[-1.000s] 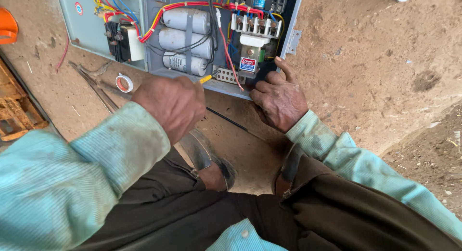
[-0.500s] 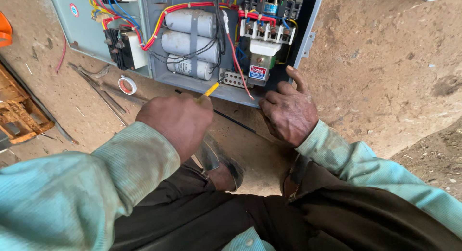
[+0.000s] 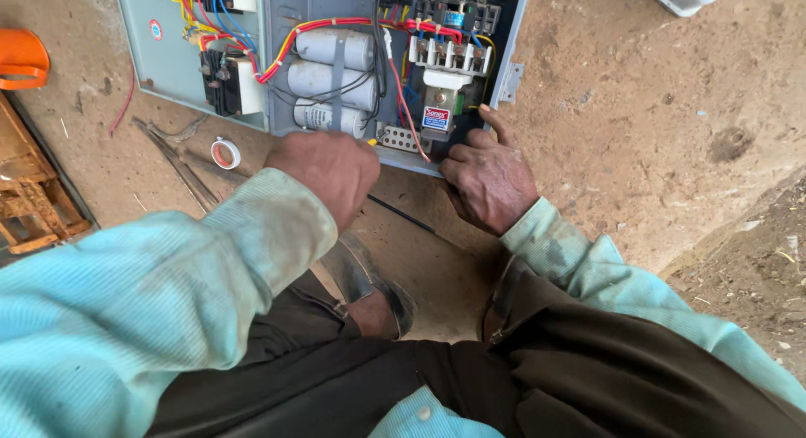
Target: The person works on an open electrical control box, wrapping wires with white tape and tightening terminal screws with a screwdriver. The person handles capacitors, a contactor, and a terminal block while organizing and securing the internal wiring.
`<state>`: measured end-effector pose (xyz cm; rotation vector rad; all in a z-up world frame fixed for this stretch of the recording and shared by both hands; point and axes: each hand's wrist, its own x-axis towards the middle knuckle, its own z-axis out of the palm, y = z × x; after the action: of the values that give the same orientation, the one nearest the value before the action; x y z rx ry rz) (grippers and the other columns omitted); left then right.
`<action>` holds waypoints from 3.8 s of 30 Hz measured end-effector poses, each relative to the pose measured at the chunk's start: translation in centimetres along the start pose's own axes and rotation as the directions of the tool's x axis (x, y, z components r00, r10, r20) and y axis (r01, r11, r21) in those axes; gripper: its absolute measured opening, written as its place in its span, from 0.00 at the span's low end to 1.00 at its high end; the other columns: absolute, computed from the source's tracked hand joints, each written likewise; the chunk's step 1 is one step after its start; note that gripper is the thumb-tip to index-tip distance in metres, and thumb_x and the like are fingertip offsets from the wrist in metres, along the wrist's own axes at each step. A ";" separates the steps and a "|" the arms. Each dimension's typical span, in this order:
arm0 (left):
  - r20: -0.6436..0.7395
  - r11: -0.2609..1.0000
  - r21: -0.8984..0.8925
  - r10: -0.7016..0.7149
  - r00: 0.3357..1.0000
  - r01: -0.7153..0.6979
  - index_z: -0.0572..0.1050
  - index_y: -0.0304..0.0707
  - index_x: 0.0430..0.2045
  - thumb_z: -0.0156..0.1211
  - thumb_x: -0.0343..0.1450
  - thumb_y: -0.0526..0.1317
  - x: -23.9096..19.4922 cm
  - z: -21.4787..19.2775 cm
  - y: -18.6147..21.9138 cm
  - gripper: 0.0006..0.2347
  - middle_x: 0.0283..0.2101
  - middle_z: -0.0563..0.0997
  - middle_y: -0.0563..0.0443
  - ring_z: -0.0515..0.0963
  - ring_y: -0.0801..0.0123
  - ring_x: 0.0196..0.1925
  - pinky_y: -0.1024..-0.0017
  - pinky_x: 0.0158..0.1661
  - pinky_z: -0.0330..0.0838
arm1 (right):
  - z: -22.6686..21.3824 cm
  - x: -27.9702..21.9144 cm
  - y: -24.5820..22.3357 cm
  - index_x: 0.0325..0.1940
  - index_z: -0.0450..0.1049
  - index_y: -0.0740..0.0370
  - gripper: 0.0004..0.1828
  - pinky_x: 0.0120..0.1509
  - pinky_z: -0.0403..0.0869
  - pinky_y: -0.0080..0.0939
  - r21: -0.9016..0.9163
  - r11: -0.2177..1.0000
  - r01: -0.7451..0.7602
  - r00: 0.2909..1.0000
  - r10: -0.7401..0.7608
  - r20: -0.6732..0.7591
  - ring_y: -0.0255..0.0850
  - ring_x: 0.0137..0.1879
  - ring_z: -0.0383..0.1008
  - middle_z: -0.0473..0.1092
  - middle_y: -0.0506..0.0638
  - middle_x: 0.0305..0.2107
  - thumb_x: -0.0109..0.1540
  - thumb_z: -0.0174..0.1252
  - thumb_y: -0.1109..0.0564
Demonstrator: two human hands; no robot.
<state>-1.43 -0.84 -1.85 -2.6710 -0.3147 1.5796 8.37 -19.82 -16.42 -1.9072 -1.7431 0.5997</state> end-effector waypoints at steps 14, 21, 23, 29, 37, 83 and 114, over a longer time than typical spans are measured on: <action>0.110 0.879 -0.421 -0.194 0.975 0.223 0.85 0.42 0.30 0.62 0.68 0.40 2.2 -1.3 -2.7 0.06 0.37 0.84 0.37 0.84 0.46 0.43 0.55 0.43 0.78 | -0.1 0.2 -0.5 0.36 0.82 0.52 0.07 0.80 0.52 0.62 0.012 0.999 -0.042 0.999 0.042 0.002 0.44 0.44 0.70 0.70 0.44 0.26 0.56 0.64 0.52; 0.054 0.617 -0.730 -0.374 0.926 0.292 0.87 0.50 0.35 0.63 0.67 0.45 2.3 4.8 -3.8 0.09 0.38 0.85 0.39 0.84 0.45 0.42 0.56 0.48 0.77 | 0.1 0.0 -0.3 0.34 0.81 0.52 0.06 0.81 0.52 0.63 0.009 0.999 -0.044 0.999 0.044 0.002 0.44 0.44 0.71 0.70 0.45 0.26 0.55 0.64 0.53; 0.029 0.623 -0.729 -0.388 0.921 0.285 0.86 0.48 0.35 0.64 0.67 0.45 2.2 5.4 -3.7 0.09 0.38 0.84 0.38 0.84 0.46 0.43 0.56 0.48 0.76 | 0.1 0.0 -0.3 0.35 0.81 0.53 0.06 0.81 0.52 0.63 0.002 1.000 -0.018 1.000 0.018 -0.014 0.45 0.45 0.71 0.71 0.46 0.27 0.54 0.64 0.53; 0.044 0.688 -0.672 -0.332 0.942 0.274 0.84 0.40 0.34 0.72 0.61 0.47 1.1 4.0 -3.3 0.14 0.36 0.85 0.39 0.85 0.48 0.41 0.59 0.45 0.78 | -0.1 -0.1 -0.1 0.37 0.80 0.55 0.11 0.79 0.53 0.63 -0.019 0.999 0.031 0.997 -0.032 -0.064 0.47 0.46 0.71 0.71 0.47 0.29 0.52 0.64 0.53; -0.168 0.988 -0.133 -0.103 0.980 0.081 0.82 0.42 0.33 0.57 0.71 0.37 -1.7 2.1 -2.0 0.06 0.37 0.85 0.41 0.85 0.51 0.43 0.56 0.42 0.79 | -0.2 -0.4 -0.4 0.41 0.80 0.54 0.09 0.82 0.51 0.63 -0.070 0.998 -0.004 1.000 0.004 -0.004 0.46 0.51 0.72 0.74 0.46 0.33 0.57 0.64 0.54; -0.647 0.403 -0.698 0.001 0.763 -0.592 0.79 0.41 0.43 0.57 0.72 0.45 -10.2 0.4 -4.5 0.11 0.29 0.84 0.46 0.80 0.61 0.29 0.58 0.34 0.72 | -18.6 3.1 -4.4 0.53 0.69 0.60 0.09 0.54 0.78 0.41 0.977 0.202 0.064 0.870 0.468 -0.154 0.46 0.51 0.79 0.77 0.56 0.45 0.80 0.50 0.52; -0.811 0.661 -0.541 -0.248 0.529 -0.520 0.78 0.31 0.35 0.61 0.74 0.41 -10.0 0.1 -4.0 0.09 0.27 0.80 0.44 0.81 0.54 0.26 0.60 0.26 0.71 | -12.5 5.4 -9.8 0.53 0.73 0.61 0.13 0.47 0.80 0.40 0.996 -0.063 -0.064 0.781 0.618 0.089 0.39 0.42 0.81 0.78 0.55 0.44 0.71 0.57 0.50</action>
<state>-6.87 1.27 7.21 -3.7227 -0.8170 -0.2231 8.81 -14.48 -0.53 -1.1161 -0.0807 1.1082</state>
